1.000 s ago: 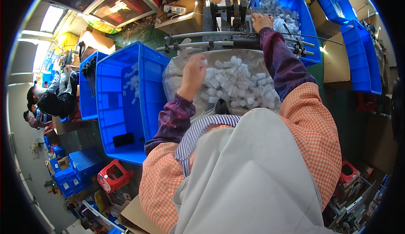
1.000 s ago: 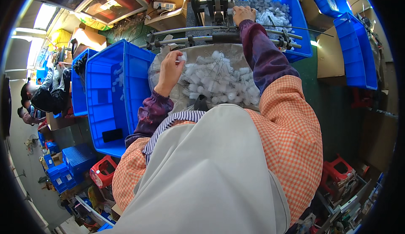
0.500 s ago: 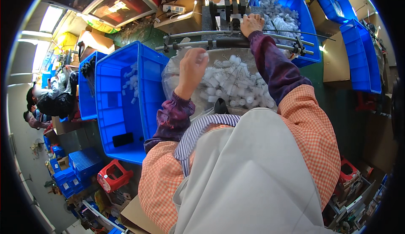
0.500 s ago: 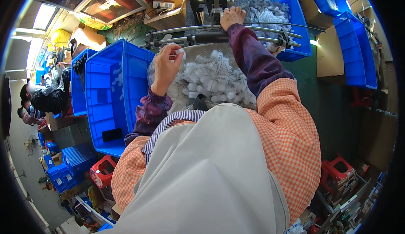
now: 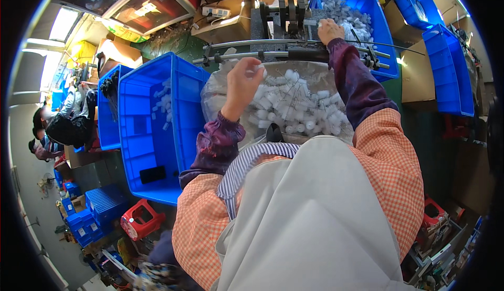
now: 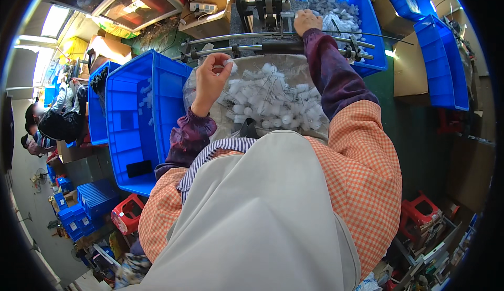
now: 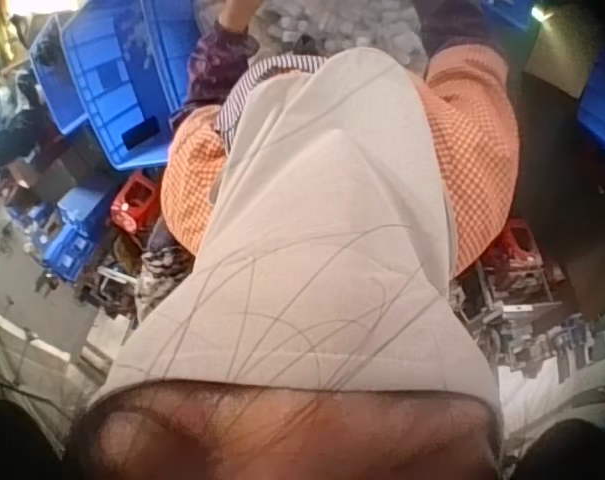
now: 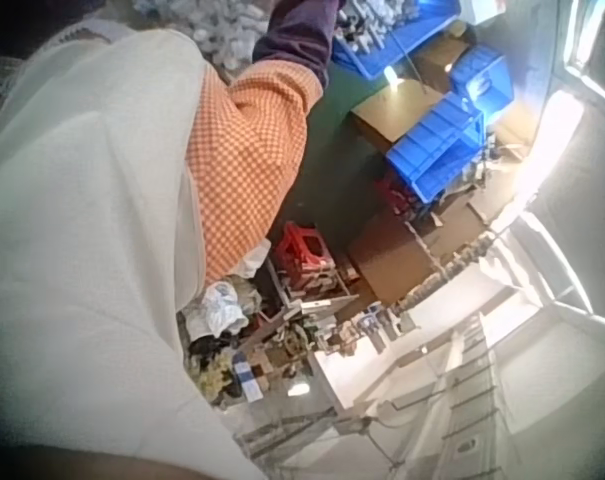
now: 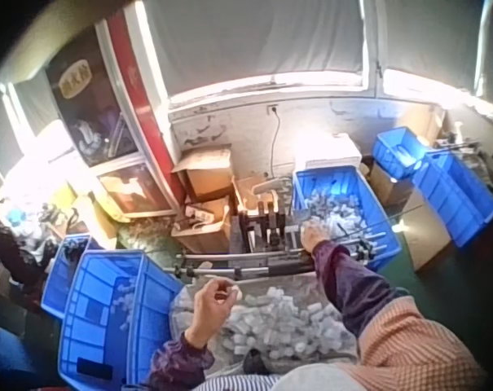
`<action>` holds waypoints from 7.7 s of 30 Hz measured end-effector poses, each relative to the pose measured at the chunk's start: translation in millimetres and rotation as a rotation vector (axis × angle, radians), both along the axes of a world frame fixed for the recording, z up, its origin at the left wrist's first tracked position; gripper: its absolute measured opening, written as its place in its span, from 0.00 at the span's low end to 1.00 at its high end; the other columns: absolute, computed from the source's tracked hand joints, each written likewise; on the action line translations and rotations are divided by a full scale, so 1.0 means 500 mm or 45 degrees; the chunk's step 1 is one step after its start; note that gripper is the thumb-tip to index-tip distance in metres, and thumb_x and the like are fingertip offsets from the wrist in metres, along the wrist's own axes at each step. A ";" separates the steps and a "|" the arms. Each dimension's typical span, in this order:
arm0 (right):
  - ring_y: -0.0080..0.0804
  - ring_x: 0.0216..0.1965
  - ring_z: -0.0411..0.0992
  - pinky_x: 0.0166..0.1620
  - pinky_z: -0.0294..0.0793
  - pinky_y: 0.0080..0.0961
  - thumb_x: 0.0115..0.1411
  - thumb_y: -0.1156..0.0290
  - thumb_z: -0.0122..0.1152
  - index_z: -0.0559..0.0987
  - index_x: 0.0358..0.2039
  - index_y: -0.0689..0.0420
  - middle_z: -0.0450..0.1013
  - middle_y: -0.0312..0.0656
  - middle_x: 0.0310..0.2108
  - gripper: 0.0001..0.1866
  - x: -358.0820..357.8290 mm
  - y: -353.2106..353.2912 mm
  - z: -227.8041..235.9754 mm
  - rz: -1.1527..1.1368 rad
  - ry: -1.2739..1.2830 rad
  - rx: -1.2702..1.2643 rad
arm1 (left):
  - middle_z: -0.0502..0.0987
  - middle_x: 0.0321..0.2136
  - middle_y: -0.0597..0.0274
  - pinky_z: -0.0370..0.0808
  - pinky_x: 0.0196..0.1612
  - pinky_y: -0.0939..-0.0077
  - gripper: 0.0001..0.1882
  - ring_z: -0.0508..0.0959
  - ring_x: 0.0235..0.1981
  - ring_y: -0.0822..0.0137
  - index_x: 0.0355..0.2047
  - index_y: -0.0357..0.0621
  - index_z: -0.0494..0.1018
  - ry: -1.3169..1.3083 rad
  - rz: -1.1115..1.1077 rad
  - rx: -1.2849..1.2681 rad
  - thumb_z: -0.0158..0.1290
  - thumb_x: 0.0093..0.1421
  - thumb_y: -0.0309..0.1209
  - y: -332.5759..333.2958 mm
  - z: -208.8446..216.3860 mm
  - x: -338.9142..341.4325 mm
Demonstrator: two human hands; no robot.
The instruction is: The person repeatedly picks small white cotton-like pieces from a tray and feeds them into a machine hopper. They use both hands to handle the material and occasionally adjust the pile in the tray.
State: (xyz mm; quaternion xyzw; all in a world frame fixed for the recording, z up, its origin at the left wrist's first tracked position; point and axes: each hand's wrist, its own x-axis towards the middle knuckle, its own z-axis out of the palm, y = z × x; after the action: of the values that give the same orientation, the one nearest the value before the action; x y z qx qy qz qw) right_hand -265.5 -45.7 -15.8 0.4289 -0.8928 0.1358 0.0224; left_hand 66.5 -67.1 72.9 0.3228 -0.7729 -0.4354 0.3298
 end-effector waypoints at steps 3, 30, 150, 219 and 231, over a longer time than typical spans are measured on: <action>0.38 0.44 0.71 0.49 0.59 0.41 0.55 0.62 0.44 0.74 0.38 0.49 0.71 0.44 0.41 0.14 -0.032 0.004 0.022 0.036 0.153 0.220 | 0.76 0.28 0.65 0.72 0.31 0.85 0.08 0.75 0.27 0.78 0.33 0.38 0.72 0.037 -0.055 0.083 0.55 0.51 0.24 0.005 0.009 -0.019; 0.37 0.43 0.66 0.44 0.65 0.34 0.52 0.65 0.51 0.76 0.33 0.48 0.72 0.35 0.35 0.08 0.013 -0.028 -0.014 0.214 0.288 -0.134 | 0.72 0.37 0.46 0.71 0.40 0.58 0.24 0.73 0.40 0.48 0.47 0.45 0.63 -1.124 -0.059 -0.217 0.53 0.51 0.37 -0.057 -0.178 -0.001; 0.40 0.47 0.60 0.49 0.53 0.41 0.52 0.60 0.48 0.76 0.35 0.48 0.68 0.40 0.38 0.13 0.111 -0.068 -0.022 0.011 0.326 -0.085 | 0.73 0.24 0.52 0.68 0.27 0.60 0.06 0.73 0.25 0.48 0.34 0.44 0.68 -0.155 -0.204 -0.446 0.42 0.59 0.30 0.044 -0.055 -0.019; 0.36 0.47 0.64 0.47 0.60 0.36 0.53 0.64 0.49 0.76 0.35 0.48 0.72 0.35 0.39 0.10 -0.013 -0.047 -0.043 0.295 0.071 -0.216 | 0.71 0.37 0.53 0.71 0.39 0.63 0.15 0.72 0.38 0.51 0.40 0.42 0.68 -0.466 -0.601 -0.430 0.51 0.49 0.24 0.045 -0.105 0.012; 0.40 0.49 0.57 0.52 0.50 0.41 0.50 0.56 0.53 0.78 0.34 0.50 0.67 0.37 0.40 0.15 0.026 0.013 -0.004 0.019 0.250 -0.111 | 0.74 0.32 0.49 0.71 0.38 0.67 0.11 0.74 0.35 0.51 0.37 0.38 0.72 -0.389 -0.515 -0.236 0.49 0.50 0.23 0.030 -0.072 0.008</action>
State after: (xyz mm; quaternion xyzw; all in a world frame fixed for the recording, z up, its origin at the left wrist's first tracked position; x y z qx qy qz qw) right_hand -252.4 -39.2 -17.7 0.4453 -0.8764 0.1319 0.1275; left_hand 70.6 -51.9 36.9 0.1922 -0.8991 -0.3661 0.1436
